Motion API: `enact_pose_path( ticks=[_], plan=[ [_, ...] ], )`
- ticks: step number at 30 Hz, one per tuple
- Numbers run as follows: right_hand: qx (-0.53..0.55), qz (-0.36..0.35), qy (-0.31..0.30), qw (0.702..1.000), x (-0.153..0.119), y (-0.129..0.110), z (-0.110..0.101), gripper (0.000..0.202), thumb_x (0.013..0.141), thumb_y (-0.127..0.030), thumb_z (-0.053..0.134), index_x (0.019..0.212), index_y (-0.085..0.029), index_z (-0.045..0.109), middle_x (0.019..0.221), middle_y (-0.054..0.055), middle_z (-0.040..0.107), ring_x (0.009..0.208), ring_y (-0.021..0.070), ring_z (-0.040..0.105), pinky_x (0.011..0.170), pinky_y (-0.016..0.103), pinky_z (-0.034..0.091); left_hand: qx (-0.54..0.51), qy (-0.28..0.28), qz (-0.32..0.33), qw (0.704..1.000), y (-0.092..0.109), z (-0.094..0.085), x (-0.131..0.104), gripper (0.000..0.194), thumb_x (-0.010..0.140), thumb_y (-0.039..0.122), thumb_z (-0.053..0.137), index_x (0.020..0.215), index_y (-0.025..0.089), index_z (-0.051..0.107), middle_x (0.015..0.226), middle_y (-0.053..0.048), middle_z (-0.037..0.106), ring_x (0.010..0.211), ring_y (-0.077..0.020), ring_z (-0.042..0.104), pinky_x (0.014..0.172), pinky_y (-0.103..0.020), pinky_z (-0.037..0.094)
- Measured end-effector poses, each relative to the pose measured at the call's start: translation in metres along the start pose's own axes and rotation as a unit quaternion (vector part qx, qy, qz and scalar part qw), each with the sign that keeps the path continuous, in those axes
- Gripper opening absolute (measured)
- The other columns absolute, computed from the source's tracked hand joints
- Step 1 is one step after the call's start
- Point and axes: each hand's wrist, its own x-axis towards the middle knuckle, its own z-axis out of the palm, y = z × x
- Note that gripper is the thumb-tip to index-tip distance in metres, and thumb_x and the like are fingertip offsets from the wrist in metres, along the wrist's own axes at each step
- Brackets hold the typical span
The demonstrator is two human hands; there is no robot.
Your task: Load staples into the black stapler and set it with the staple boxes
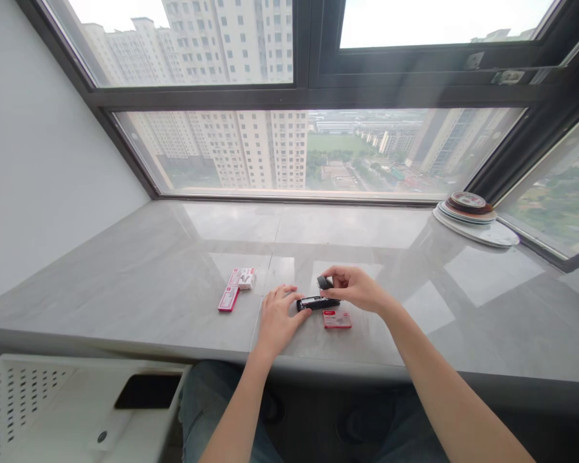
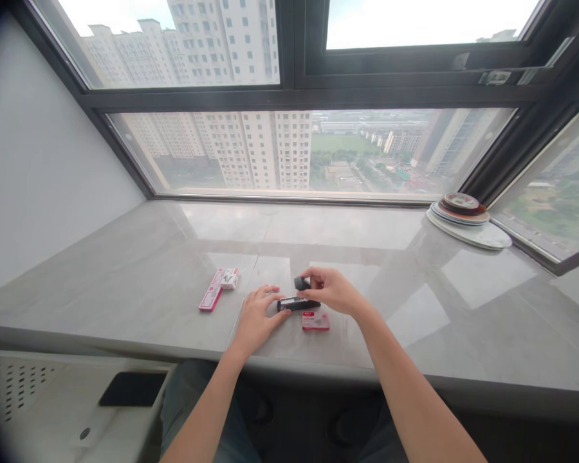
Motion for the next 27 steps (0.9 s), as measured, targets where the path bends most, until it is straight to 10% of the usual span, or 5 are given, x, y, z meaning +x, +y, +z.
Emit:
enact_pose_path(
  ticks=[7,13,19,27],
  plan=[
    [-0.206,-0.045,-0.037,0.977,0.011,-0.007,0.039,0.019,0.077,-0.026,0.071,0.095,-0.023,0.076,0.058,-0.007,0.051,0.056,0.0106,0.046,0.055,0.024,0.027,0.003,-0.001,0.008,1.0,-0.001,-0.002,0.0,0.022,0.089,0.04,0.072,0.11,0.034,0.071,0.138,0.0,0.06,0.139,-0.0283,0.044,0.115,-0.047,0.035],
    [-0.249,-0.006,0.013,0.968,0.005,0.01,0.006,0.023,0.079,-0.042,0.072,0.09,-0.023,0.078,0.057,-0.005,0.053,0.053,0.011,0.045,0.052,0.025,0.024,-0.027,0.025,0.029,0.999,0.026,-0.011,-0.006,0.047,0.092,0.008,0.045,0.126,0.033,0.065,0.127,-0.004,0.065,0.123,-0.0245,0.056,0.108,-0.044,0.043],
    [-0.214,0.076,0.166,0.959,-0.017,0.052,-0.026,0.052,0.076,-0.068,0.07,0.095,-0.02,0.072,0.06,-0.006,0.046,0.056,0.0124,0.044,0.053,0.025,0.029,-0.059,-0.176,0.257,0.948,0.07,0.005,0.002,0.072,0.073,-0.005,0.046,0.123,0.042,0.069,0.128,0.005,0.069,0.126,-0.0222,0.055,0.112,-0.039,0.043],
    [0.064,0.156,0.179,0.969,-0.075,0.07,0.009,0.065,0.091,-0.071,0.052,0.132,-0.022,0.064,0.073,-0.001,0.06,0.055,0.0144,0.049,0.048,0.025,0.04,-0.008,-0.156,0.101,0.983,0.018,-0.032,0.003,0.061,0.079,0.032,0.071,0.138,0.037,0.059,0.134,-0.004,0.06,0.127,-0.0287,0.052,0.113,-0.042,0.043]
  ],
)
